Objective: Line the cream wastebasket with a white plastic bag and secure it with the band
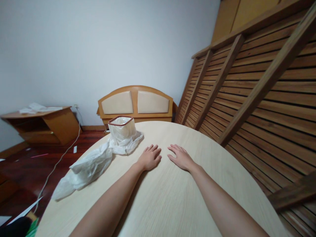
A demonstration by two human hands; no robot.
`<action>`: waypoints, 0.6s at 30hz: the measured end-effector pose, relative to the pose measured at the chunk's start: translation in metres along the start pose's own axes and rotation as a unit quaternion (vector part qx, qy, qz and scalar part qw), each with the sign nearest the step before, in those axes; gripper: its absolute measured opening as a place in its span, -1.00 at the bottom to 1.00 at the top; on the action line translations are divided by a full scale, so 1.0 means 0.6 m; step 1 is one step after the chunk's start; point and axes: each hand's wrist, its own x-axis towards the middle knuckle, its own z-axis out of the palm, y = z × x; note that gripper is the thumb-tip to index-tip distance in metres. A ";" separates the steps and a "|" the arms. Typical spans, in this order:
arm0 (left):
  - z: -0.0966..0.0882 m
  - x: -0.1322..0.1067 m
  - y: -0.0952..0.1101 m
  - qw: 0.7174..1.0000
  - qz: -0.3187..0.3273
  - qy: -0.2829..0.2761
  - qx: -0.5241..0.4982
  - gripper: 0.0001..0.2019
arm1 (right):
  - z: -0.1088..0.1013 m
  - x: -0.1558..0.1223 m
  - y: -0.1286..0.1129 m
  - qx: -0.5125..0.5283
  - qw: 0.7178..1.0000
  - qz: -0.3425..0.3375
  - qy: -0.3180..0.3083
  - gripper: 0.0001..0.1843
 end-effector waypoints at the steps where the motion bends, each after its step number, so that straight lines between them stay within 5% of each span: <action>1: 0.001 -0.001 -0.001 1.000 0.001 0.002 0.000 -0.53 | 0.002 0.001 0.000 0.001 1.000 0.000 -0.001 -0.40; 18: 0.002 -0.008 -0.001 1.000 0.007 0.022 0.000 -0.55 | 0.012 -0.001 -0.002 -0.008 1.000 -0.001 -0.002 -0.40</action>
